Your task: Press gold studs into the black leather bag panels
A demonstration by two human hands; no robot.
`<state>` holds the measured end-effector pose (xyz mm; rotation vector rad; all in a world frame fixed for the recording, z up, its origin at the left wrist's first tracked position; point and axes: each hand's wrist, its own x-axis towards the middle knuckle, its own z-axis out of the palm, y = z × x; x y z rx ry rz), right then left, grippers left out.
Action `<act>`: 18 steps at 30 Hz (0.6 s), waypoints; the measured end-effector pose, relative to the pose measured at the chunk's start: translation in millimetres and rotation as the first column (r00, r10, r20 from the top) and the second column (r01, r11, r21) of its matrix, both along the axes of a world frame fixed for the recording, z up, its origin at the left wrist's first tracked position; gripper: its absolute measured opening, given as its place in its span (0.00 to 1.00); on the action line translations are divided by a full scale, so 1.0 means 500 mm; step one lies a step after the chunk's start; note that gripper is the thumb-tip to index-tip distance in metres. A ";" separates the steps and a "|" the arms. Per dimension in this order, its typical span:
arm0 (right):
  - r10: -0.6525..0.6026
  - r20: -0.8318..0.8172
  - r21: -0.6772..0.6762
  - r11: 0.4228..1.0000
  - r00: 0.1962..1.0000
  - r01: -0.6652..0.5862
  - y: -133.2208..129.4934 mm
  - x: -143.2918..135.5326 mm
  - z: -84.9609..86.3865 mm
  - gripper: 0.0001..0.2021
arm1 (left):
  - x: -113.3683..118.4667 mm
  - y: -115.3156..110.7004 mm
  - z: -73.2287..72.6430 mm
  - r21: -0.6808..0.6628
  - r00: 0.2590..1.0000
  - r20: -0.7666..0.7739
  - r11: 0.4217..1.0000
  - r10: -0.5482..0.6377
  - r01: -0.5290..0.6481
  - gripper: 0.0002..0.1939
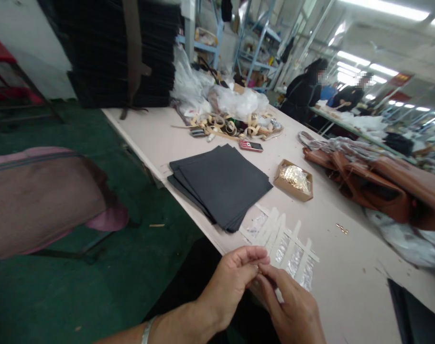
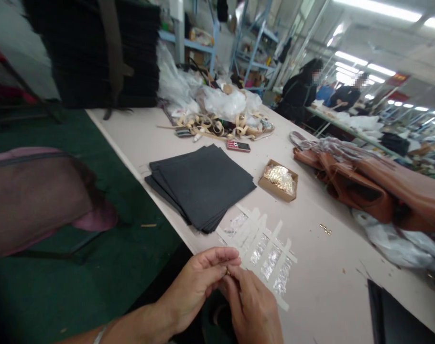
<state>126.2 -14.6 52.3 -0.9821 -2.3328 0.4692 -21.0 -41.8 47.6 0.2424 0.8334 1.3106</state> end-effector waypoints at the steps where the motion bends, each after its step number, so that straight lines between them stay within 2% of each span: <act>1: 0.010 -0.007 -0.048 0.999 1.000 -0.011 0.007 -0.010 0.003 0.08 | -0.010 0.002 0.002 -0.008 0.999 0.023 0.999 0.033 -0.032 0.13; 3: 0.013 -0.034 -0.198 0.980 0.999 -0.020 0.022 -0.030 0.011 0.08 | -0.034 0.003 0.007 -0.020 0.993 0.066 0.995 0.094 -0.093 0.12; 5: -0.016 -0.069 -0.356 0.935 0.997 -0.009 0.043 -0.053 0.017 0.08 | -0.062 0.001 0.009 -0.010 0.986 0.092 0.990 0.139 -0.138 0.12; 7: -0.068 -0.079 -0.425 0.905 0.995 0.028 0.074 -0.078 0.021 0.11 | -0.092 -0.004 0.009 -0.001 0.980 0.105 0.985 0.172 -0.172 0.13; 11: -0.120 -0.036 -0.313 0.944 0.992 0.103 0.167 -0.148 0.027 0.12 | -0.147 -0.019 0.004 -0.071 0.971 0.031 0.970 0.237 -0.235 0.14; 15: -0.054 -0.040 -0.155 0.987 0.998 0.047 0.256 -0.235 0.026 0.09 | -0.182 -0.032 -0.004 -0.098 0.947 -0.145 0.949 0.285 -0.301 0.16; 18: -0.004 -0.025 -0.006 1.000 1.000 0.003 0.295 -0.284 0.012 0.08 | -0.200 -0.040 -0.013 -0.113 0.930 -0.234 0.942 0.283 -0.315 0.18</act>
